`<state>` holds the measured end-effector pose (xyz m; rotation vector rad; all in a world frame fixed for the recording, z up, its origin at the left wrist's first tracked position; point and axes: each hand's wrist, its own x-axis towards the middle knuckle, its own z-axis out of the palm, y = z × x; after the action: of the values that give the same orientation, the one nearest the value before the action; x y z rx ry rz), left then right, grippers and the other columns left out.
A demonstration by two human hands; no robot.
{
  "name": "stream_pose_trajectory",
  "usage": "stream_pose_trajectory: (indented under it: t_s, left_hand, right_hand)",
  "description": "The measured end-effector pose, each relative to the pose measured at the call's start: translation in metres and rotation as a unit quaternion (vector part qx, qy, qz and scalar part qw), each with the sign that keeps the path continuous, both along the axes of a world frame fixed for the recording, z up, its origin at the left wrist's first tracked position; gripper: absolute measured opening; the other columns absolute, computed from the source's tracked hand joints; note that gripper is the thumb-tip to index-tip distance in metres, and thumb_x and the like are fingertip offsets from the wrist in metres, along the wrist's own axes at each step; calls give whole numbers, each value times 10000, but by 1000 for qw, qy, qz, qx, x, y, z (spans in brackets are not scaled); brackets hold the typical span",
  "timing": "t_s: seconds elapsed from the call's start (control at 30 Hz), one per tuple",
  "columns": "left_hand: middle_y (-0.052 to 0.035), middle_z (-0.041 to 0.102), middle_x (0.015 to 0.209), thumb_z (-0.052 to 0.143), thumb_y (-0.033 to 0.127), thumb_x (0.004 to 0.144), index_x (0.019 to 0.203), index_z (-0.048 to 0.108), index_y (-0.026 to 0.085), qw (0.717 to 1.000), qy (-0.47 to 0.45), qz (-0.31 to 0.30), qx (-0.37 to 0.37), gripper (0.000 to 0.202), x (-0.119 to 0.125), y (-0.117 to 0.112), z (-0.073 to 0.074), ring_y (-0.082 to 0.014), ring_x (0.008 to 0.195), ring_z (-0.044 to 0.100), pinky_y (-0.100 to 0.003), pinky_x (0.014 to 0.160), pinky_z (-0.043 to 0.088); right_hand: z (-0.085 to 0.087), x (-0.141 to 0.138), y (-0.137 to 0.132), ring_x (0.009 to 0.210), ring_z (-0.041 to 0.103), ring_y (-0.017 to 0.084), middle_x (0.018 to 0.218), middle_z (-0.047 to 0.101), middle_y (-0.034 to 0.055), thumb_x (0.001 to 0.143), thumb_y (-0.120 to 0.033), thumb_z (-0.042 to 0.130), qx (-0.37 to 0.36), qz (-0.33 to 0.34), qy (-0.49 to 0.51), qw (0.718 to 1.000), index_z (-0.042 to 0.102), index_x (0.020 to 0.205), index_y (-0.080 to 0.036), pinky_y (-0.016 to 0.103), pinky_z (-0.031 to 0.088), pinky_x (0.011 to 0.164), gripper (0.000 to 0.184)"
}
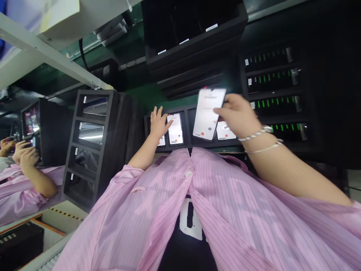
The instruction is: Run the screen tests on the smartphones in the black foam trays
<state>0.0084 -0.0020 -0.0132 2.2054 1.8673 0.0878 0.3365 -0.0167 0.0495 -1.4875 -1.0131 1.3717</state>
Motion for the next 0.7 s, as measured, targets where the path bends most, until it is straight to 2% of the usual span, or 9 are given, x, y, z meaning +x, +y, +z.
stream_pose_trajectory:
  t_s: [0.1, 0.23, 0.3, 0.37, 0.43, 0.5, 0.57, 0.63, 0.7]
  left_hand:
    - [-178, 406, 1675, 629, 414, 969, 1252, 720, 161, 1000, -5, 20, -5, 390, 5, 4, -1, -396, 1649, 156, -610, 1353, 121]
    - [-187, 401, 1667, 664, 379, 938, 1172, 743, 145, 999, -14, 19, -30, 340, 9, 10, 3, -423, 1642, 155, -609, 1353, 129]
    - [-195, 348, 1694, 718, 391, 901, 1225, 715, 134, 998, -29, 15, -51, 413, 9, 10, 9, -446, 1647, 102, -612, 1348, 139]
    - [-217, 328, 1696, 784, 372, 837, 1296, 662, 120, 996, -58, 27, -65, 537, 7, 6, 17, -459, 1649, 55, -612, 1337, 175]
    - [-210, 385, 1664, 795, 328, 802, 1368, 593, 141, 989, -122, 25, -77, 629, 5, -3, 28, -433, 1647, 120, -595, 1317, 247]
    - [-163, 571, 1519, 734, 305, 829, 1452, 509, 205, 967, -222, 7, -124, 670, 3, -18, 41, -372, 1551, 403, -553, 1246, 396]
    - [-88, 741, 1221, 667, 316, 869, 1487, 480, 272, 934, -305, -2, -186, 647, 1, -37, 59, -302, 1239, 692, -488, 1102, 541]
    - [-53, 767, 1032, 679, 352, 869, 1416, 577, 317, 922, -343, 9, -179, 558, -3, -57, 87, -276, 1006, 761, -447, 986, 602]
    - [-46, 756, 1110, 776, 366, 793, 1296, 684, 380, 922, -381, 30, -70, 511, -13, -78, 125, -301, 1069, 750, -449, 953, 621]
  right_hand:
    - [-29, -29, 10, 660, 673, 205, 738, 711, 21, 780, -163, 802, -114, 39, -19, 993, 622, 938, -214, 355, 577, 658, 245]
    - [-60, -45, 16, 713, 692, 232, 801, 723, 54, 741, -260, 860, -161, 62, -47, 984, 634, 909, -214, 377, 601, 652, 286]
    - [-67, -46, 17, 828, 726, 263, 915, 753, 84, 739, -277, 853, -175, 69, -59, 980, 657, 977, -214, 419, 634, 746, 315]
    - [-69, -43, 15, 1009, 738, 293, 1087, 764, 113, 756, -271, 821, -173, 81, -74, 979, 671, 1109, -213, 463, 633, 915, 387]
    - [-68, -37, 12, 1174, 707, 303, 1265, 729, 140, 772, -270, 794, -147, 93, -93, 980, 651, 1251, -205, 486, 572, 1079, 504]
    - [-66, -25, 7, 1258, 675, 298, 1381, 678, 155, 793, -290, 773, -100, 98, -113, 984, 614, 1345, -201, 498, 514, 1164, 581]
    - [-64, -8, -1, 1254, 678, 295, 1409, 664, 149, 824, -327, 745, -44, 83, -140, 986, 597, 1362, -216, 530, 509, 1166, 569]
    - [-62, 12, -11, 1183, 706, 301, 1364, 690, 127, 854, -369, 715, 10, 57, -171, 983, 603, 1331, -241, 574, 554, 1099, 507]
    - [-60, 31, -23, 1117, 722, 302, 1310, 713, 114, 875, -384, 684, 57, 32, -206, 976, 609, 1302, -251, 578, 599, 1021, 453]
